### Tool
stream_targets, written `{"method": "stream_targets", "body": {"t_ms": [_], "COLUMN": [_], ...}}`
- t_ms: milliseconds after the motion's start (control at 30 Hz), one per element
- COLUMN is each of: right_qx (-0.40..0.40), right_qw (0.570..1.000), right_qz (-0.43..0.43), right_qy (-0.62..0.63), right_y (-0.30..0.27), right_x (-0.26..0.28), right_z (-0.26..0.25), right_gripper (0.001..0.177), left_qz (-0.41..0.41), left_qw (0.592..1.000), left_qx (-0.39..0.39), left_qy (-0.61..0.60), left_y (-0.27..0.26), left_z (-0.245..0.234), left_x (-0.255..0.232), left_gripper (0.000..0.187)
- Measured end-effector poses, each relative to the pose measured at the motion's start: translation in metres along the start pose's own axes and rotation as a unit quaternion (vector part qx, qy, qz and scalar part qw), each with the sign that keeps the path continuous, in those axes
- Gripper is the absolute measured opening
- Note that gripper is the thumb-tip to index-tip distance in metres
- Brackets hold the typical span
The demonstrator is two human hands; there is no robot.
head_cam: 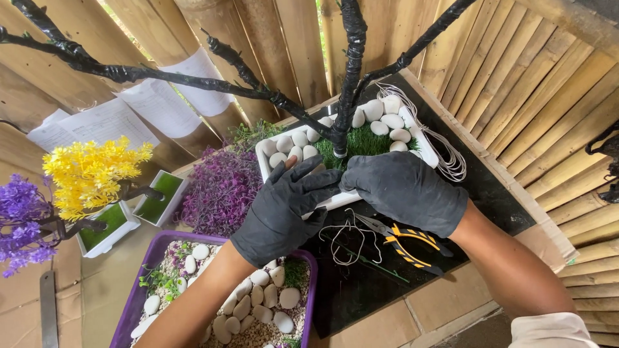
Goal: The person arranges white stones and green moss in a purple tray and a white rectangular pot containing a black branch. They place stones around the base of the branch and along the edges of the moss, occasionally adjusting the placement of the stones and moss.
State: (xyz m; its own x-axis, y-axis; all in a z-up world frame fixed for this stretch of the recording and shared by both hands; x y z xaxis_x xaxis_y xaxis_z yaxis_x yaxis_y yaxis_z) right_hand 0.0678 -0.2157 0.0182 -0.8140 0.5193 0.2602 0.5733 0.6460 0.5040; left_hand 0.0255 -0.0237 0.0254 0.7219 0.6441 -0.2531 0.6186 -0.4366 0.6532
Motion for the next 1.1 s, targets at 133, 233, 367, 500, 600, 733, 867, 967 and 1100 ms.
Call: {"method": "stream_targets", "body": {"t_ms": [133, 233, 367, 500, 600, 733, 867, 967, 1100], "right_qx": [-0.006, 0.005, 0.041, 0.005, -0.007, 0.004, -0.001, 0.008, 0.010], "right_qw": [0.998, 1.000, 0.995, 0.994, 0.991, 0.985, 0.989, 0.996, 0.998], "right_qz": [-0.004, 0.022, 0.064, 0.062, 0.080, 0.108, 0.085, 0.061, 0.052], "right_qy": [-0.060, -0.018, 0.064, 0.085, 0.104, 0.136, 0.119, 0.063, 0.043], "right_y": [-0.006, 0.001, 0.006, 0.011, 0.014, 0.019, 0.024, 0.017, 0.009], "right_x": [-0.003, 0.000, -0.003, 0.005, 0.000, 0.002, 0.012, 0.009, 0.006], "right_z": [0.004, -0.006, -0.011, -0.023, -0.021, -0.017, -0.026, -0.021, -0.013], "right_gripper": [0.019, 0.019, 0.018, 0.019, 0.022, 0.030, 0.026, 0.024, 0.025], "left_qz": [0.033, 0.038, 0.045, 0.045, 0.048, 0.053, 0.066, 0.068, 0.065], "left_qw": [0.999, 0.998, 0.997, 0.995, 0.994, 0.991, 0.990, 0.988, 0.990], "left_qx": [-0.025, -0.047, -0.061, -0.074, -0.080, -0.100, -0.103, -0.111, -0.111], "left_qy": [0.031, 0.009, -0.013, -0.042, -0.057, -0.076, -0.073, -0.087, -0.065], "left_y": [-0.007, -0.005, -0.005, -0.002, -0.003, -0.009, -0.013, -0.014, -0.014], "left_z": [0.010, 0.007, 0.003, -0.002, 0.003, 0.004, 0.007, 0.004, 0.003], "left_x": [0.008, 0.005, 0.007, 0.001, 0.005, 0.007, 0.014, 0.011, 0.010], "left_gripper": [0.030, 0.030, 0.033, 0.037, 0.036, 0.032, 0.037, 0.039, 0.039]}}
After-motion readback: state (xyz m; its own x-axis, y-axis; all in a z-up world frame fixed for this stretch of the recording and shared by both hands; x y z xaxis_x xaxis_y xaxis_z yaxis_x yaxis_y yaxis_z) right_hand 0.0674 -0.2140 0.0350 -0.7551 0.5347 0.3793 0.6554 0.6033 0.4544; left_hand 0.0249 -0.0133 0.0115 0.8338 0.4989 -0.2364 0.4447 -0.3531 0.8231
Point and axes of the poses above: each hand's wrist, its own y-axis towards the middle knuckle, its own z-axis out of the palm, x = y × z, the point moved 4 cm from there along y, towards the middle knuckle, and after that the axes turned 12 degrees about -x, right-handed, at the moved point
